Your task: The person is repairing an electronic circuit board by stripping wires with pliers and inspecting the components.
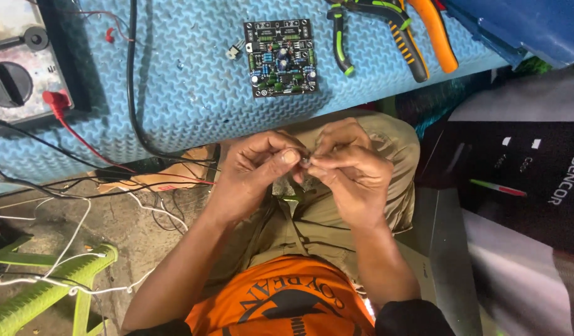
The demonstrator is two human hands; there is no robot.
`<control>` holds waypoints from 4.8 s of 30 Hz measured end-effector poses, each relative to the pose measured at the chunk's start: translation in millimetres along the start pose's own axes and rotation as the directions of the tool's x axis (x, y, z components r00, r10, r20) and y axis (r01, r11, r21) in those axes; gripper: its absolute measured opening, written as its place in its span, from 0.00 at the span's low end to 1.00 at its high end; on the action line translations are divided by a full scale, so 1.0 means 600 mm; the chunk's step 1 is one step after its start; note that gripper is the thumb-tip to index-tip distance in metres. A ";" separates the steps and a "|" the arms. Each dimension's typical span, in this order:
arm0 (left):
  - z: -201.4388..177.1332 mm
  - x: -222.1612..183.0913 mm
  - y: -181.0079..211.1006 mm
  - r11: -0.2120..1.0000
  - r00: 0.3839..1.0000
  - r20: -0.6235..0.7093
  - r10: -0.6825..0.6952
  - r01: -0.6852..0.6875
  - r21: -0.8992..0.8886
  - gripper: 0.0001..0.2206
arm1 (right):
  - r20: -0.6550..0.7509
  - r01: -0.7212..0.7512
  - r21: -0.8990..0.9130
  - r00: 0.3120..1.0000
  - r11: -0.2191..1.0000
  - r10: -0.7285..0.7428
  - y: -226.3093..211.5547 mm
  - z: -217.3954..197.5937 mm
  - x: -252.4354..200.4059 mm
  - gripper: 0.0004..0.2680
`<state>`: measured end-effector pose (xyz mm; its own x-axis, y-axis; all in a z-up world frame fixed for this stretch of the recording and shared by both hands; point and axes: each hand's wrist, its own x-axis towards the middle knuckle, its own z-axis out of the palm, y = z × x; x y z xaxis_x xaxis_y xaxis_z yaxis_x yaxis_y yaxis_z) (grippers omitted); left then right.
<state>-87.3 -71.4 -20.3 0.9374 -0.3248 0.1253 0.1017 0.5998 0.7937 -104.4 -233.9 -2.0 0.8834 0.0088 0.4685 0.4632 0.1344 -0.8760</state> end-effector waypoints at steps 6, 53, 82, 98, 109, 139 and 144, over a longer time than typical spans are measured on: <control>-0.007 -0.003 0.000 1.000 0.999 -0.047 -0.023 0.022 -0.020 0.04 | 0.084 0.036 -0.137 0.996 0.990 -0.025 0.002 -0.012 0.005 0.04; -0.041 0.026 0.010 0.062 0.687 0.147 0.712 -0.269 0.961 0.07 | 0.053 -0.084 -0.700 0.984 0.709 0.168 -0.012 -0.022 0.108 0.11; 0.038 -0.005 0.014 0.993 0.884 -0.463 -0.059 0.099 0.063 0.10 | 0.062 0.040 -0.746 0.998 0.665 0.009 -0.048 0.043 0.017 0.05; 0.037 -0.067 0.025 0.983 0.821 -0.553 -0.140 0.184 0.024 0.16 | -0.025 -0.246 -0.338 0.967 0.908 0.253 -0.082 0.053 -0.072 0.06; 0.043 -0.106 0.026 0.979 0.868 -0.485 -0.107 0.177 0.102 0.19 | -0.084 -0.295 -0.433 0.954 0.852 0.288 -0.105 0.025 -0.069 0.08; 0.050 -0.127 0.013 0.972 0.916 -0.400 -0.004 0.098 0.214 0.18 | 0.239 0.292 -0.736 0.956 0.611 -0.169 -0.080 0.012 -0.057 0.07; 0.053 -0.126 0.010 0.974 0.925 -0.379 0.026 0.063 0.220 0.17 | 0.258 0.307 -0.766 0.951 0.565 -0.167 -0.088 0.020 -0.050 0.05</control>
<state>-168.1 -66.2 -6.1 0.9960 -0.0079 -0.0890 0.0847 0.4028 0.9114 -156.5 -229.7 31.7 0.7447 0.2419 0.6220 0.5873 -0.6803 -0.4385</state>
